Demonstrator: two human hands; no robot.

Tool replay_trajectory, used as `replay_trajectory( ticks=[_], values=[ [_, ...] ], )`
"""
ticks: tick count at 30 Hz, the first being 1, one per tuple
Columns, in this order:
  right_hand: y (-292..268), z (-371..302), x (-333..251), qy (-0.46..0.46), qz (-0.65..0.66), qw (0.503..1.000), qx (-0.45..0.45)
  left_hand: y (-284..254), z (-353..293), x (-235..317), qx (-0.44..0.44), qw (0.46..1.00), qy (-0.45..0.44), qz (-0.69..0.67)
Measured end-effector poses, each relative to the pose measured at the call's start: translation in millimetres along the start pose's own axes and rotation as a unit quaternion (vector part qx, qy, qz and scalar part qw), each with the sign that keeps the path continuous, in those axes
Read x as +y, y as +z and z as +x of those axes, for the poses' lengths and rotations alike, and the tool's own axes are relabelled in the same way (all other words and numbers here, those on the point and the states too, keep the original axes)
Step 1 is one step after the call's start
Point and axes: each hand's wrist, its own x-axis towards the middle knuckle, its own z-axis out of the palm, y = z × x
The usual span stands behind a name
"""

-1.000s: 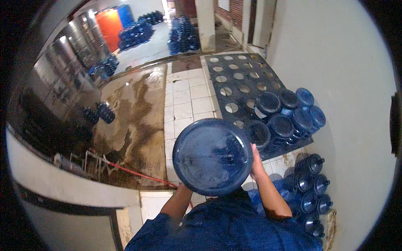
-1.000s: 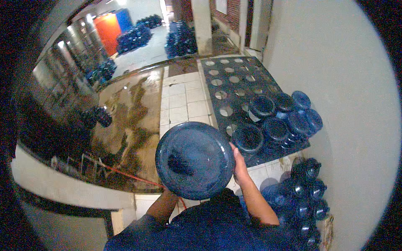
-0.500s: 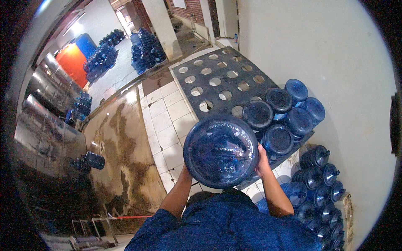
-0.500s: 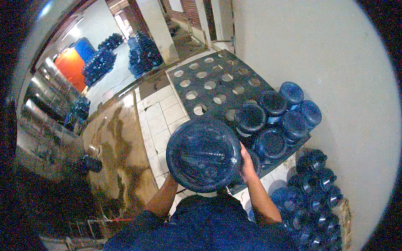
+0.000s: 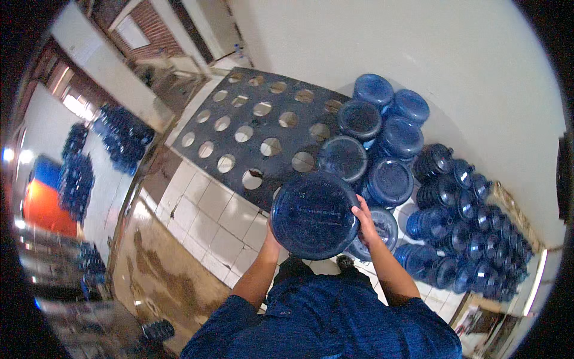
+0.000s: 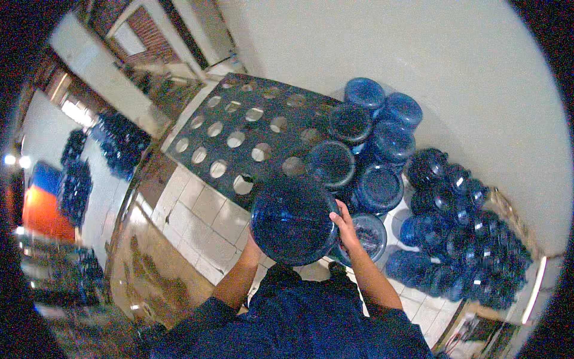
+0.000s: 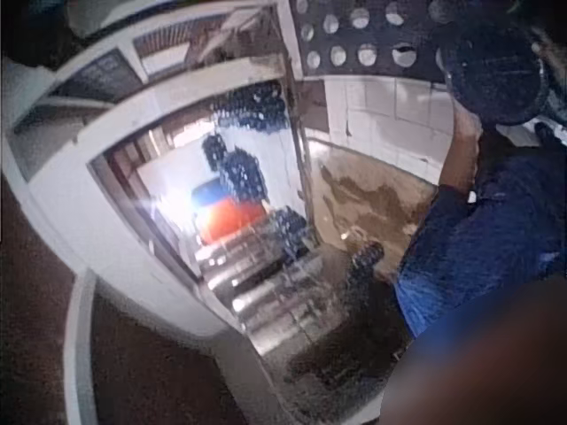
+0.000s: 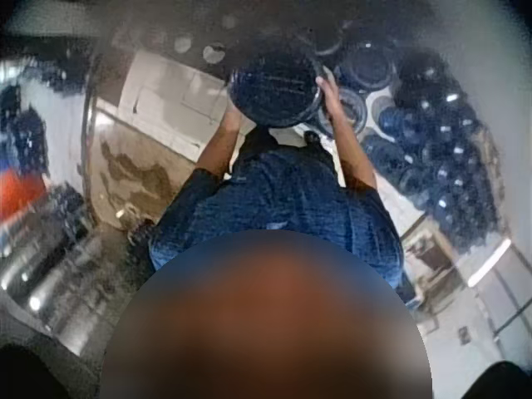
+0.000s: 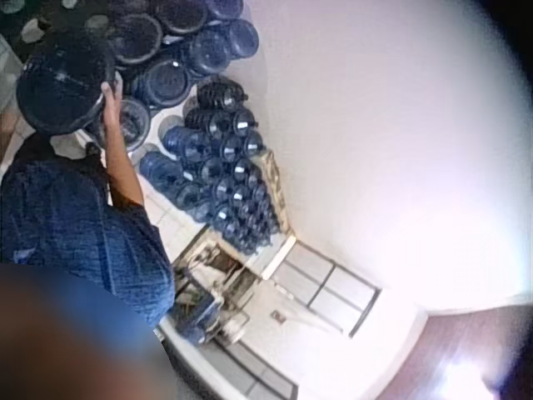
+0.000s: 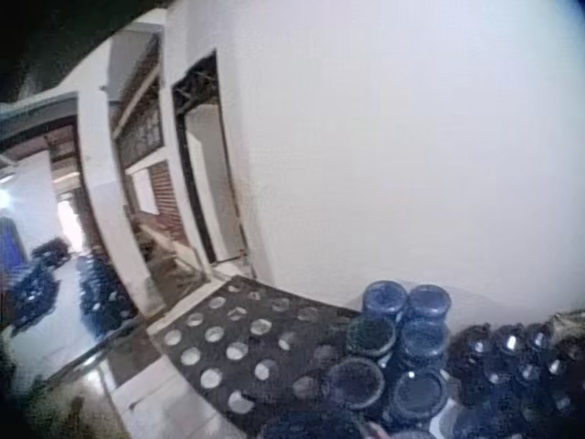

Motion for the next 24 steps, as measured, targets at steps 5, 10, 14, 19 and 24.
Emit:
replay_trajectory(
  ticks=[5, 10, 14, 19, 24],
  values=[
    [29, 5, 60, -0.005, 0.044, 0.992, 0.121, 61, 9, 71, 0.039, 0.988, -0.139, 0.06],
    [53, 8, 101, 0.017, -0.049, 0.963, 0.264, 28, 56, 55, 0.013, 0.914, -0.147, 0.378],
    [51, 15, 153, 0.043, -0.114, 0.929, 0.349, 2, 98, 33, -0.033, 0.869, -0.177, 0.461],
    [62, 12, 197, -0.048, -0.394, 0.868, 0.299, -53, 139, -27, -0.095, 0.687, -0.007, 0.721],
    [88, 16, 221, 0.082, -0.594, 0.788, 0.139, -16, 112, -46, -0.121, 0.486, 0.002, 0.866]
  ],
)
